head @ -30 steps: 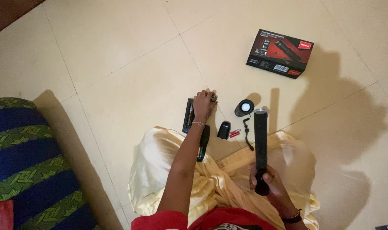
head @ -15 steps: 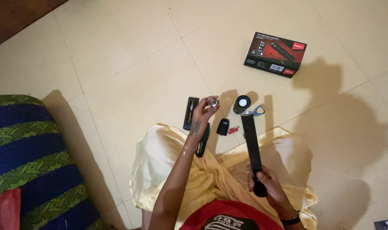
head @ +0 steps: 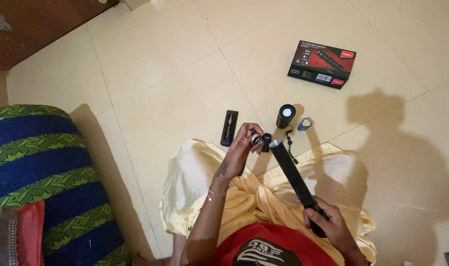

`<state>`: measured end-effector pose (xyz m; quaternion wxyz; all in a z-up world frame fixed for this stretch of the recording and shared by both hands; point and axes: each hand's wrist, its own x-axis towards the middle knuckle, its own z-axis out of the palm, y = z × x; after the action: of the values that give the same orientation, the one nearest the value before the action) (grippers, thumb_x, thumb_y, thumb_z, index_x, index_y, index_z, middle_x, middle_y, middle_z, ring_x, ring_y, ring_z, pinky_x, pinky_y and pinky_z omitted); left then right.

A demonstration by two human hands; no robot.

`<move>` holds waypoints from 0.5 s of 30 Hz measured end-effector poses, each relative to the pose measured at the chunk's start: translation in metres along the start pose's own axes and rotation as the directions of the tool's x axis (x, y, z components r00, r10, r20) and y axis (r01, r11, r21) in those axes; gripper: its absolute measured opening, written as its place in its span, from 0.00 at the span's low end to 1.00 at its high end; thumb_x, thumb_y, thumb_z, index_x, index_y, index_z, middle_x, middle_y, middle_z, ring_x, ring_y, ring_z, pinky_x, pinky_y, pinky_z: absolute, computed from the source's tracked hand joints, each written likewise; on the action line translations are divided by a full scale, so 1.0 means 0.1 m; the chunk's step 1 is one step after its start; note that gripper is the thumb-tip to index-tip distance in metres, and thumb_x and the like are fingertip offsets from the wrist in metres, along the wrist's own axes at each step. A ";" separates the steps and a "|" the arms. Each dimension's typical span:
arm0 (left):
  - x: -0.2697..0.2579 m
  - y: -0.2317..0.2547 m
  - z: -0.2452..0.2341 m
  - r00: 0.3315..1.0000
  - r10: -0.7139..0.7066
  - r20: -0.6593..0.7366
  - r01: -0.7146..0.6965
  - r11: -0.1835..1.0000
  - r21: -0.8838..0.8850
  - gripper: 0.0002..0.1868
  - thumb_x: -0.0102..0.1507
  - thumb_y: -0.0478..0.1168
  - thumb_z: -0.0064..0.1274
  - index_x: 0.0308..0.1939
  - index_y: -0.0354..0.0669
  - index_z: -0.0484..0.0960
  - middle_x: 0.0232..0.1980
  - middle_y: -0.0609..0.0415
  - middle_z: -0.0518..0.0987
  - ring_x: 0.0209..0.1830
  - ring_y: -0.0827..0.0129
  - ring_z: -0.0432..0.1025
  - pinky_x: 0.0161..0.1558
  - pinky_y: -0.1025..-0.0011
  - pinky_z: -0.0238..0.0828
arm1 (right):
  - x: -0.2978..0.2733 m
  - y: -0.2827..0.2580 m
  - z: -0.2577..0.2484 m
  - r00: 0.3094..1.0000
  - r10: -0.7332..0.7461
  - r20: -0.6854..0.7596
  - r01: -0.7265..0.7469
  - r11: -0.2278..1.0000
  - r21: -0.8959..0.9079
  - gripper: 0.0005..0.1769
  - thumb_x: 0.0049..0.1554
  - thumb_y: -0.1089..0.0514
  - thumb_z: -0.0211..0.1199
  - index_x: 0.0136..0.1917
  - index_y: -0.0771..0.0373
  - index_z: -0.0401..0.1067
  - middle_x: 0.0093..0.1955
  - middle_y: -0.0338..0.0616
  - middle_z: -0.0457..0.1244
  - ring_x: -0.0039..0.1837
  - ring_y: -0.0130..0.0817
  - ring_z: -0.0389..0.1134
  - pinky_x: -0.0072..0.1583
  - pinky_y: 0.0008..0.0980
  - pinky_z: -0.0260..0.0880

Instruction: The person sits on the floor and assembles a flashlight. They insert a red battery into the flashlight body, then screw the head onto the body to complete the assembly.

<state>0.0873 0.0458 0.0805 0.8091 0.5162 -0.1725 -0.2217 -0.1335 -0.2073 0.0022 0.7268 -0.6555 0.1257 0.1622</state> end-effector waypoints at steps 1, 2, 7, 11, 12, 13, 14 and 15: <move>-0.03 0.08 0.04 1.000 -0.004 0.001 0.004 0.992 0.127 0.26 0.73 0.61 0.35 0.58 0.43 0.71 0.42 0.59 0.67 0.36 0.75 0.59 0.43 0.73 0.61 | -0.07 -0.03 0.01 0.998 -0.066 0.001 0.066 0.997 -0.047 0.17 0.62 0.52 0.59 0.52 0.71 0.73 0.32 0.39 0.62 0.37 0.26 0.63 0.42 0.27 0.65; -0.07 0.17 0.08 1.000 -0.008 0.001 0.008 0.968 0.253 0.28 0.73 0.62 0.32 0.59 0.43 0.71 0.43 0.58 0.69 0.36 0.76 0.59 0.41 0.74 0.59 | -0.13 -0.06 0.02 0.999 -0.038 -0.025 0.037 0.998 -0.057 0.17 0.60 0.53 0.60 0.52 0.71 0.73 0.32 0.39 0.62 0.37 0.26 0.63 0.41 0.27 0.65; -0.16 0.59 0.28 0.988 0.065 0.142 -0.129 0.851 0.508 0.27 0.77 0.60 0.30 0.58 0.40 0.71 0.52 0.52 0.74 0.48 0.66 0.69 0.54 0.70 0.65 | -0.25 -0.21 0.08 0.997 -0.022 -0.079 0.013 0.993 -0.118 0.17 0.56 0.54 0.66 0.50 0.72 0.74 0.31 0.40 0.63 0.35 0.26 0.63 0.40 0.28 0.66; -0.21 0.73 0.41 0.984 0.106 0.142 -0.172 0.764 0.622 0.26 0.76 0.56 0.29 0.57 0.38 0.73 0.48 0.47 0.75 0.47 0.59 0.73 0.54 0.67 0.69 | -0.29 -0.25 0.10 0.991 0.042 -0.130 -0.067 0.979 -0.191 0.16 0.54 0.55 0.66 0.50 0.69 0.74 0.30 0.40 0.64 0.34 0.26 0.64 0.39 0.28 0.65; -0.21 0.75 0.43 0.970 0.173 0.173 -0.244 0.718 0.652 0.25 0.78 0.55 0.29 0.58 0.39 0.73 0.49 0.47 0.76 0.49 0.58 0.73 0.56 0.65 0.68 | -0.32 -0.26 0.11 0.990 0.056 -0.130 -0.079 0.981 -0.179 0.16 0.54 0.55 0.66 0.50 0.69 0.74 0.30 0.40 0.64 0.34 0.26 0.62 0.38 0.28 0.63; -0.22 0.77 0.44 0.950 0.235 0.206 -0.312 0.665 0.678 0.25 0.79 0.54 0.28 0.59 0.39 0.73 0.51 0.47 0.77 0.51 0.57 0.73 0.58 0.64 0.68 | -0.33 -0.26 0.11 0.989 0.070 -0.130 -0.091 0.982 -0.166 0.15 0.54 0.55 0.66 0.51 0.68 0.73 0.30 0.40 0.63 0.33 0.27 0.61 0.36 0.29 0.61; -0.22 0.79 0.45 0.925 0.293 0.243 -0.377 0.606 0.700 0.24 0.80 0.53 0.27 0.60 0.39 0.73 0.52 0.46 0.78 0.53 0.56 0.73 0.60 0.62 0.67 | -0.33 -0.26 0.12 0.992 0.024 -0.120 -0.045 0.983 -0.176 0.15 0.55 0.55 0.66 0.50 0.69 0.74 0.30 0.39 0.64 0.34 0.26 0.62 0.37 0.28 0.62; -0.24 0.81 0.45 0.935 0.270 0.231 -0.350 0.597 0.722 0.24 0.79 0.53 0.27 0.59 0.39 0.73 0.48 0.47 0.76 0.48 0.57 0.71 0.55 0.62 0.67 | -0.34 -0.26 0.13 0.994 -0.020 -0.111 -0.001 0.983 -0.184 0.15 0.55 0.55 0.66 0.49 0.69 0.74 0.30 0.39 0.64 0.34 0.24 0.63 0.38 0.26 0.64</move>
<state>0.0592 0.0542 0.1713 0.5383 0.7547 -0.3747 -0.0109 -0.1548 -0.1996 0.0408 0.6557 -0.7285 0.1477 0.1323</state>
